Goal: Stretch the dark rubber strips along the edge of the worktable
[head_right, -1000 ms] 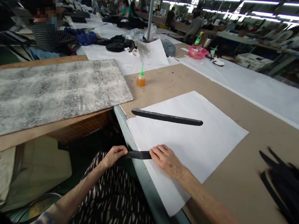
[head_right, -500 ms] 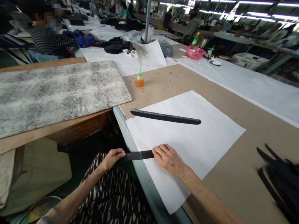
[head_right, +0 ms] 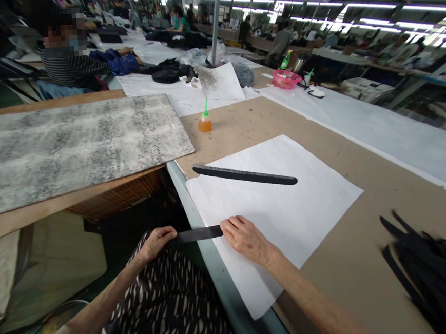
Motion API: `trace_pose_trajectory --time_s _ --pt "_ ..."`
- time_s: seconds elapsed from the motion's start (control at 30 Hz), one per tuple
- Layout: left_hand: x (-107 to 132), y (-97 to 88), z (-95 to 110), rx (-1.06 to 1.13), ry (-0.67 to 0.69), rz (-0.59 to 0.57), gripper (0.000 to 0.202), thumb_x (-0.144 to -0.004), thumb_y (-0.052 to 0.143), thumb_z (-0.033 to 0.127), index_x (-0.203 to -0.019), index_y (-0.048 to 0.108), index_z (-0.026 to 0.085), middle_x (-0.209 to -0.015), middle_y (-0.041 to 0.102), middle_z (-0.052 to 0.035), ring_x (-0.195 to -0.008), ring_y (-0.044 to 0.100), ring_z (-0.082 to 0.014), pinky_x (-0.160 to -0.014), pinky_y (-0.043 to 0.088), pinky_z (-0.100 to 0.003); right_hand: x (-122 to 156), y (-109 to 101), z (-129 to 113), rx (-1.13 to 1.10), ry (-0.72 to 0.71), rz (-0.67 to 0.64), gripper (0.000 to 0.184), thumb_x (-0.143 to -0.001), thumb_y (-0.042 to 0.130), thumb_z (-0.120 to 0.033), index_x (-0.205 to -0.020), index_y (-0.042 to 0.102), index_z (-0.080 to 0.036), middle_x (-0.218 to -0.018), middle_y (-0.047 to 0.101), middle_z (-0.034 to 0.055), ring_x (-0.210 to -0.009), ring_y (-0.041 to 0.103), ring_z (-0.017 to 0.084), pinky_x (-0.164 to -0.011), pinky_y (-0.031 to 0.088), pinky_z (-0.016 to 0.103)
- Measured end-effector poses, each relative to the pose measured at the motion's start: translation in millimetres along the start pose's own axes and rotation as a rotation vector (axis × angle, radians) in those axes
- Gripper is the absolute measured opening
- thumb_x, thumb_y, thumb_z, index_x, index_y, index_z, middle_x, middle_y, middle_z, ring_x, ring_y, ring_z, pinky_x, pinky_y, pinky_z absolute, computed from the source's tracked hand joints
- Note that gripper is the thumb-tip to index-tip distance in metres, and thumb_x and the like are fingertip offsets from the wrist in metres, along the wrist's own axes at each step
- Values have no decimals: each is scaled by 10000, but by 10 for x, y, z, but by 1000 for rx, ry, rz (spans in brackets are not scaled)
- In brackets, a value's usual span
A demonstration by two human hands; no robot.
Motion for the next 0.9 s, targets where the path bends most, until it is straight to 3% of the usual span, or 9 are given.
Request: trace_pose_trajectory --time_s 0.17,0.37,0.5,0.57,0.7,0.77,0.9 --pt "66 -25 65 -40 13 -18 286 -761 508 406 -641 585 159 -614 502 25 -617 444 -129 -589 350 -210 129 -24 71 52 49 6 261 -840 408 -6 -1007 587 -97 -880 584 71 -796 506 166 -698 459 313" --pt "176 -103 178 -79 -18 -4 286 -765 502 395 -662 591 143 -615 482 21 -610 417 -122 -572 342 -211 163 -67 83 63 115 7 267 -814 401 17 -934 611 -97 -910 591 93 -830 520 189 -719 467 319" --pt "311 -123 318 -35 -28 -45 299 -777 502 403 -676 591 136 -606 466 22 -579 385 -110 -532 324 -206 196 -47 171 -100 247 -29 303 -810 353 18 -883 608 -128 -865 586 81 -786 527 177 -695 467 303" --pt "369 -86 477 10 -4 -78 310 -781 506 416 -684 590 134 -612 469 19 -578 382 -107 -526 324 -203 245 -46 312 -292 430 5 344 -813 310 10 -899 598 -156 -901 580 70 -805 537 160 -710 466 278" --pt "466 73 966 50 55 -165 314 -787 524 413 -684 593 125 -608 472 16 -574 384 -100 -529 324 -198 305 -180 546 -683 805 217 329 -845 301 -78 -995 576 -181 -1009 571 60 -887 556 145 -802 451 277" --pt "516 182 1275 21 114 -244 317 -803 518 400 -682 601 119 -607 476 13 -572 387 -97 -527 317 -195 147 -274 476 -885 810 194 277 -872 354 -165 -1037 576 -188 -1061 568 59 -957 544 154 -856 427 286" --pt "625 364 1835 -135 226 -390 332 -832 485 396 -693 614 123 -553 446 26 -514 373 -83 -484 288 -191 -304 -478 67 -1199 620 -47 230 -829 531 -300 -1025 612 -210 -1012 604 22 -919 546 148 -827 410 251"
Point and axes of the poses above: each hand's wrist, its own x-axis away from the middle knuckle, its own y-axis out of the palm, z = x × y, the point moved 8 cm from there along -x, towards the middle knuckle
